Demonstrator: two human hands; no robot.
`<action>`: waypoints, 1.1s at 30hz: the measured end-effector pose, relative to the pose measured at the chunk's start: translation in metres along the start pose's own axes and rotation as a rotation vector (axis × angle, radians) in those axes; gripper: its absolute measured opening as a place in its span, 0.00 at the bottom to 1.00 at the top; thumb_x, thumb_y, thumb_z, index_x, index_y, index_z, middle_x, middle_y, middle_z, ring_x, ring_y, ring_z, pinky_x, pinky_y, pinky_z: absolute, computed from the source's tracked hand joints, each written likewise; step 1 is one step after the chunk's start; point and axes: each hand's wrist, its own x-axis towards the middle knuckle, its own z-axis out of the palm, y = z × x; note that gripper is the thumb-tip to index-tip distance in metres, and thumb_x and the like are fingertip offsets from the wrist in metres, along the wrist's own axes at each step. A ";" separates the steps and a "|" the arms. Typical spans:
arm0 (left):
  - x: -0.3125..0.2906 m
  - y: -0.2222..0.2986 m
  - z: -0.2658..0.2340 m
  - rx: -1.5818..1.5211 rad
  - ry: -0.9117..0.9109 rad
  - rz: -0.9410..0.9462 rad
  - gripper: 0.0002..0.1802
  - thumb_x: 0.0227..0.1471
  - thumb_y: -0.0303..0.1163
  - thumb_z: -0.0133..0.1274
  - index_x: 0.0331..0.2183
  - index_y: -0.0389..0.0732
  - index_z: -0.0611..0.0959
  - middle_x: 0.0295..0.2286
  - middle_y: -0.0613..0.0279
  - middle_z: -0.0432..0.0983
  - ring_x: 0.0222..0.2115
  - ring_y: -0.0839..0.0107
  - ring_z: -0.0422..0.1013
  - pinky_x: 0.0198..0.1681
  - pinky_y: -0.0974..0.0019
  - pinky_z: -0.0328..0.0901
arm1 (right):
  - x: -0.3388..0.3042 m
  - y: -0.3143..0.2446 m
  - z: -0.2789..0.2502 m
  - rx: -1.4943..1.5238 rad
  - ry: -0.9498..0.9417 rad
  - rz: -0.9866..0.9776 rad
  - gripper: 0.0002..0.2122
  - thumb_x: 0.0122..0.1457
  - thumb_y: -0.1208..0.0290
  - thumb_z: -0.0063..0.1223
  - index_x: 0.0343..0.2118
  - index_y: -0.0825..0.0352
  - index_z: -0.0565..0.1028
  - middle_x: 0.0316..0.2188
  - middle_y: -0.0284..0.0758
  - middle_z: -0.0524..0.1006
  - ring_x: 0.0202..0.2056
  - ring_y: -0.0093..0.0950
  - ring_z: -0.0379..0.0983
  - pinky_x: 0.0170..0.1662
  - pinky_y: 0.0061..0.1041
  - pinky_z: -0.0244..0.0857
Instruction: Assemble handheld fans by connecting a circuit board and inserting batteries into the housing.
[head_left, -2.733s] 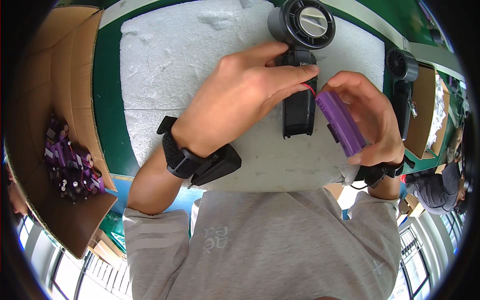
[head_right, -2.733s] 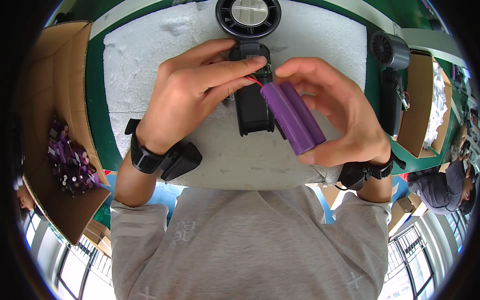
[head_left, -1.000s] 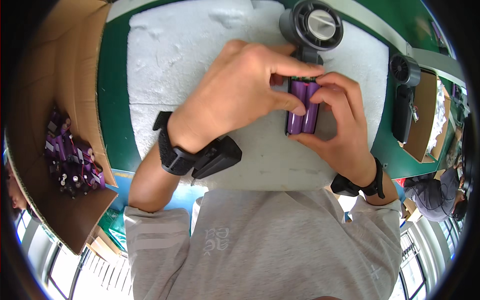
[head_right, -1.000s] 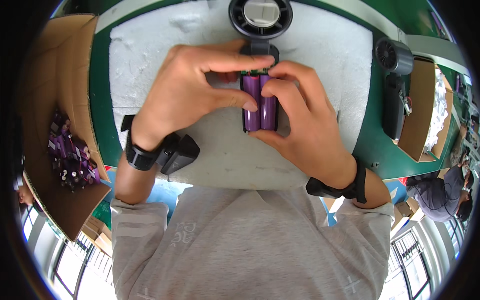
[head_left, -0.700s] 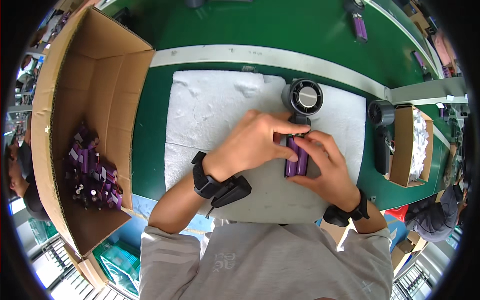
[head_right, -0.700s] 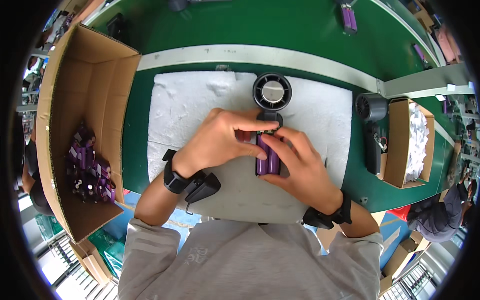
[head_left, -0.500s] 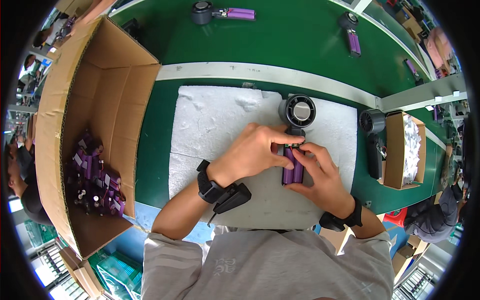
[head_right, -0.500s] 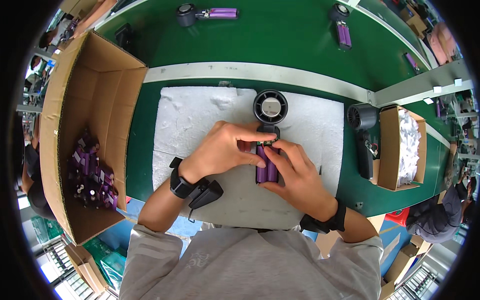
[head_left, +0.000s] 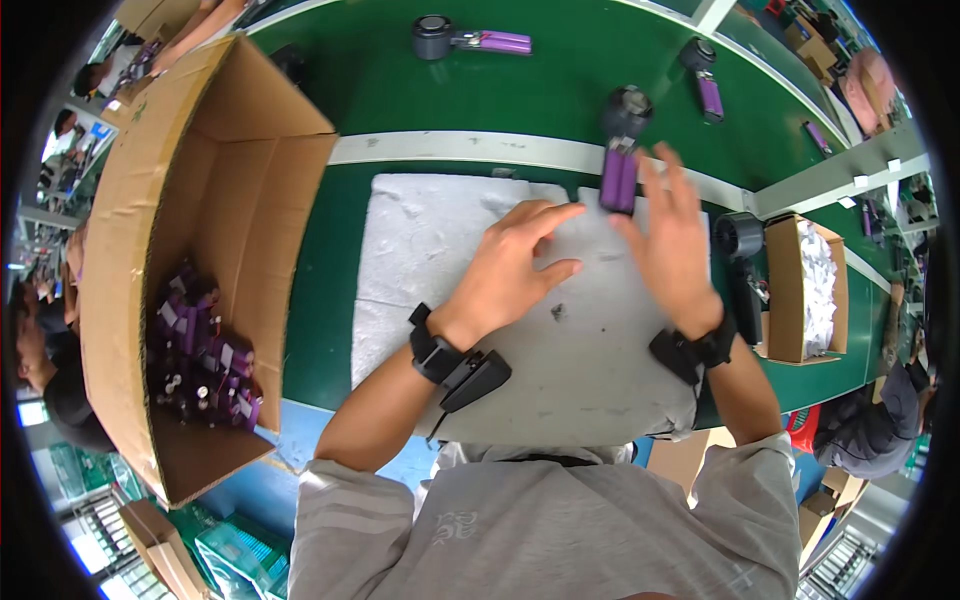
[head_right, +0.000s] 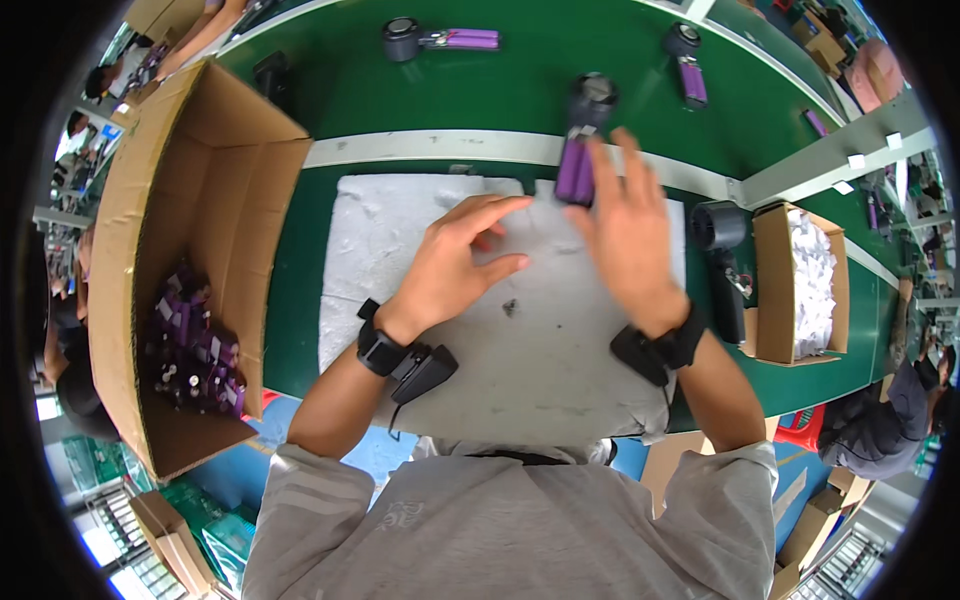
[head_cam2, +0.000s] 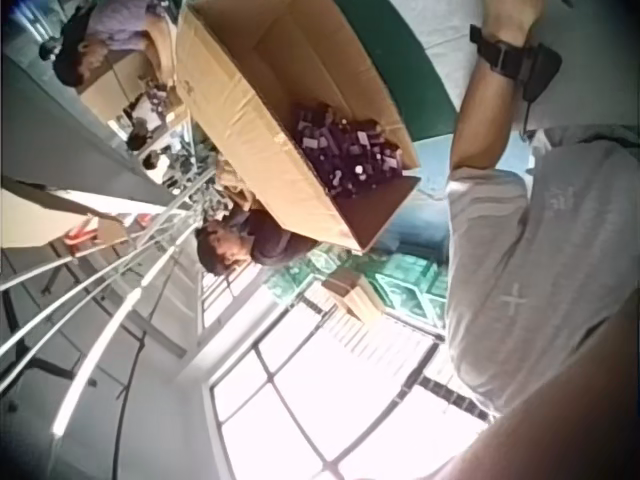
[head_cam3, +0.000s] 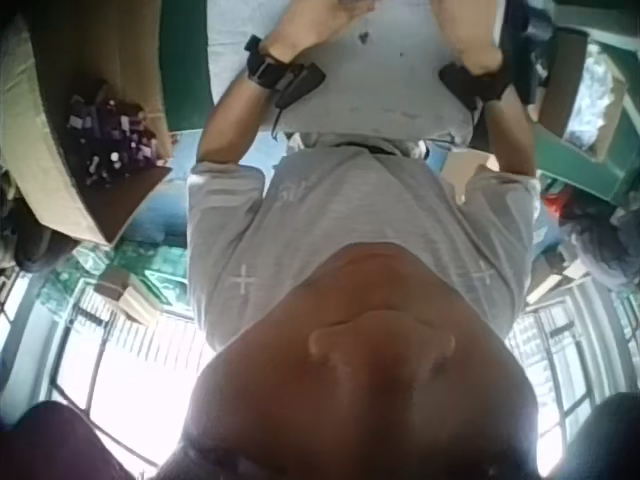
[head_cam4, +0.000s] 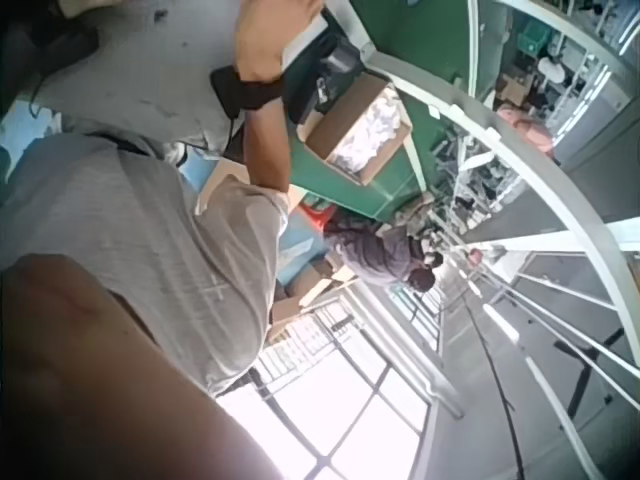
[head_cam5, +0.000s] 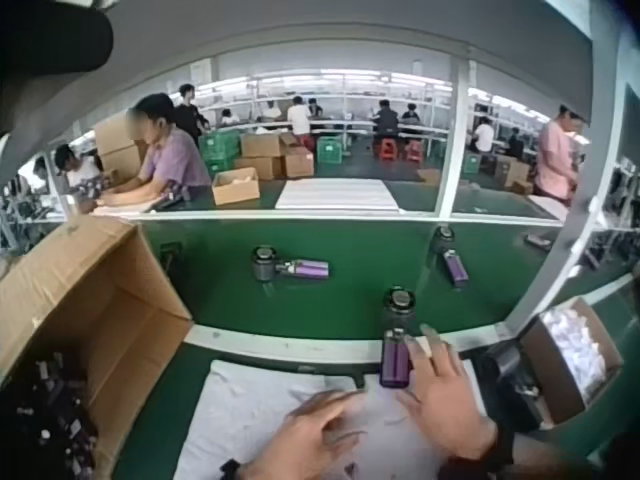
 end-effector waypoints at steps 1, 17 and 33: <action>0.000 -0.003 -0.002 0.023 0.017 -0.010 0.30 0.39 0.25 0.64 0.48 0.44 0.77 0.43 0.57 0.72 0.34 0.64 0.72 0.37 0.65 0.70 | 0.017 0.003 -0.009 -0.128 0.082 0.010 0.30 0.45 0.73 0.65 0.54 0.65 0.67 0.55 0.43 0.67 0.52 0.46 0.66 0.52 0.38 0.64; -0.009 -0.019 -0.064 0.255 0.284 -0.051 0.19 0.45 0.32 0.61 0.43 0.42 0.81 0.40 0.50 0.75 0.38 0.55 0.72 0.43 0.60 0.68 | -0.085 0.112 -0.080 0.228 -0.295 0.621 0.18 0.55 0.79 0.55 0.48 0.68 0.66 0.32 0.36 0.72 0.35 0.27 0.69 0.40 0.22 0.63; -0.178 -0.065 -0.287 1.131 0.637 -0.990 0.36 0.43 0.43 0.58 0.57 0.58 0.69 0.53 0.54 0.69 0.58 0.54 0.59 0.62 0.43 0.44 | -0.065 -0.014 -0.049 0.365 -0.328 0.078 0.21 0.46 0.91 0.49 0.44 0.67 0.70 0.38 0.40 0.70 0.26 0.35 0.72 0.29 0.28 0.65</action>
